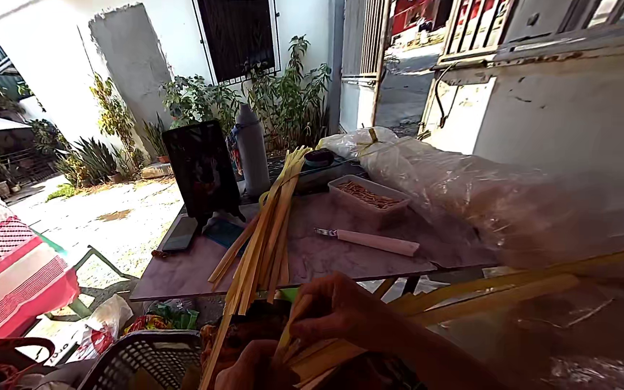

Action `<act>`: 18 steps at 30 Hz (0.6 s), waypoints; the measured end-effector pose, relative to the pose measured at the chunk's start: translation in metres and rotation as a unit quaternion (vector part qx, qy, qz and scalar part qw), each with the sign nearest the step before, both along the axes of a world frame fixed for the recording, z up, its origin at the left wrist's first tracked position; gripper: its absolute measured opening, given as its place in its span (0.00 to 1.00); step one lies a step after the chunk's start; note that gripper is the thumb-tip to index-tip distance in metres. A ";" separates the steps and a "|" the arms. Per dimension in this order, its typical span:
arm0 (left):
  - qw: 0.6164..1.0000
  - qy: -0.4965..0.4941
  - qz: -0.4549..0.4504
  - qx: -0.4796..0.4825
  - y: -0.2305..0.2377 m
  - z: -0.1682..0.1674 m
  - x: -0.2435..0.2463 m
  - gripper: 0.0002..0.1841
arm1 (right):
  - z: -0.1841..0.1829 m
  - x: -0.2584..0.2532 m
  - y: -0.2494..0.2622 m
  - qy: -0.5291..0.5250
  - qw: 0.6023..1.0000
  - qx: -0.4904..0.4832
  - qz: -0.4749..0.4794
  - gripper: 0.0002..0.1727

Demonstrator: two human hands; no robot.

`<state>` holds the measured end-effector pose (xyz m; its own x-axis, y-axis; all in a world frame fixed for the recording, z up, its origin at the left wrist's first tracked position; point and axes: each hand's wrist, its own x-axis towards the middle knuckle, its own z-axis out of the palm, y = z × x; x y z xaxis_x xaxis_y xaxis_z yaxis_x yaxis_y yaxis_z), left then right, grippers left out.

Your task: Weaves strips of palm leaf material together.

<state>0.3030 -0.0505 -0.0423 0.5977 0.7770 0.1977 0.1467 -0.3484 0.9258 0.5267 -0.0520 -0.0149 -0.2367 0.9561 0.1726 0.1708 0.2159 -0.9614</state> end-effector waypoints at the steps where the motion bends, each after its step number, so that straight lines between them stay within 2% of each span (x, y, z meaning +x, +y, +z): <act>1: 0.999 -0.042 0.013 -0.019 -0.002 0.002 0.006 0.11 | -0.008 -0.009 0.001 0.092 0.995 -0.012 -0.026 0.03; 3: 0.989 -0.119 0.048 -0.070 -0.006 0.005 0.018 0.09 | -0.019 -0.029 -0.002 0.204 0.973 0.009 -0.106 0.05; 6: 0.974 -0.175 0.058 -0.132 -0.009 0.008 0.023 0.08 | -0.033 -0.048 -0.004 0.220 0.944 0.143 -0.200 0.10; 9: 0.966 -0.203 0.058 -0.147 -0.011 0.008 0.022 0.09 | -0.054 -0.043 0.004 0.094 0.903 0.369 -0.199 0.07; 11: 0.963 -0.222 0.047 -0.148 -0.013 0.006 0.020 0.10 | -0.059 -0.034 0.004 -0.010 0.873 0.452 -0.182 0.09; 15: 0.959 -0.252 -0.006 -0.131 -0.015 0.000 0.015 0.13 | -0.059 -0.025 0.000 -0.076 0.851 0.498 -0.150 0.12; 18: 0.963 -0.242 -0.003 -0.117 -0.015 0.001 0.014 0.12 | -0.060 -0.022 0.000 -0.100 0.841 0.514 -0.137 0.13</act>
